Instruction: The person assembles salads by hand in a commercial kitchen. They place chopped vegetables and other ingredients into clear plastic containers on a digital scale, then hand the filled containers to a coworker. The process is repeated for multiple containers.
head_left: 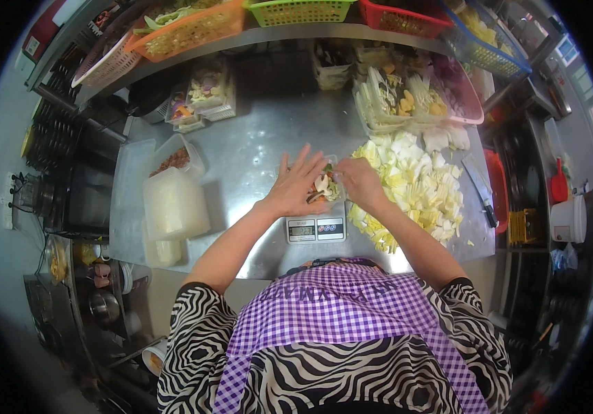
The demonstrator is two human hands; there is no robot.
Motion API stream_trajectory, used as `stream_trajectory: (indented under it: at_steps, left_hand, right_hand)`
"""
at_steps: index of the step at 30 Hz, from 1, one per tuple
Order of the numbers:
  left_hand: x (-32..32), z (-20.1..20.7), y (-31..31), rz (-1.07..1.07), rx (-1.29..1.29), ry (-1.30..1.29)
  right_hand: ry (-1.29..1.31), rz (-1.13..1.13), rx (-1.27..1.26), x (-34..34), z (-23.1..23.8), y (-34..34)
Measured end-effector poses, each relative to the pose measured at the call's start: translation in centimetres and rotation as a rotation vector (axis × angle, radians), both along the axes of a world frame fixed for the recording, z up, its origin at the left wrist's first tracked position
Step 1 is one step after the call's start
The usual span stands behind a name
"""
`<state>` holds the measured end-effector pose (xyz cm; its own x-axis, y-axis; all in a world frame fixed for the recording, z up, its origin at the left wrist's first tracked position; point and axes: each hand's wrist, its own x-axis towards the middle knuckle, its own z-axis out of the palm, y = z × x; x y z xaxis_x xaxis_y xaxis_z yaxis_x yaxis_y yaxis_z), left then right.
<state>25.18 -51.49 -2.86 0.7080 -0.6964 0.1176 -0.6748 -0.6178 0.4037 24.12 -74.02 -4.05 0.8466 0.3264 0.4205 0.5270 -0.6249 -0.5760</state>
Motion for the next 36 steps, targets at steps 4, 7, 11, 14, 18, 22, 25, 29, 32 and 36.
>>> stream_trajectory:
  at_steps: [4, 7, 11, 14, 18, 22, 25, 29, 32, 36]
  left_hand:
    - [0.9, 0.5, -0.3, -0.060, 0.263, -0.010]
    - [2.5, 1.2, 0.0, -0.128, 0.175, 0.059]
    - [5.6, 1.0, 0.6, 0.135, 0.009, -0.140]
    - [9.5, 0.7, 0.8, 0.382, -0.044, -0.164]
    - [13.4, -3.3, 1.2, 0.632, -0.012, -0.120]
    - [14.0, -3.8, 0.9, 0.712, 0.086, 0.010]
    - [15.0, -4.8, 1.8, 0.459, 0.147, -0.193]
    - [16.2, -7.7, 2.4, 0.309, 0.183, -0.232]
    - [20.6, -8.4, 1.6, 0.421, 0.177, -0.262]
    - [27.7, -9.4, 0.7, 0.588, 0.247, -0.272]
  right_hand:
    - [0.024, 0.090, -0.095, -1.1, -0.6, -0.1]
    - [0.091, -0.015, 0.060, -1.3, 2.2, -0.6]
    - [0.215, -0.175, 0.217, -1.9, 2.6, -3.6]
    - [0.392, -0.190, 0.227, -2.5, 1.2, -5.4]
    - [0.503, -0.144, 0.259, -3.2, 0.4, -5.2]
    - [0.526, -0.160, 0.230, -3.6, 0.0, -5.3]
    - [0.529, -0.191, 0.293, -4.1, -0.7, -6.0]
    - [0.603, -0.208, 0.304, -4.6, -0.6, -6.6]
    - [0.675, -0.216, 0.357, -5.0, -0.7, -7.1]
    - [0.712, -0.253, 0.316, -6.3, -2.2, -8.4]
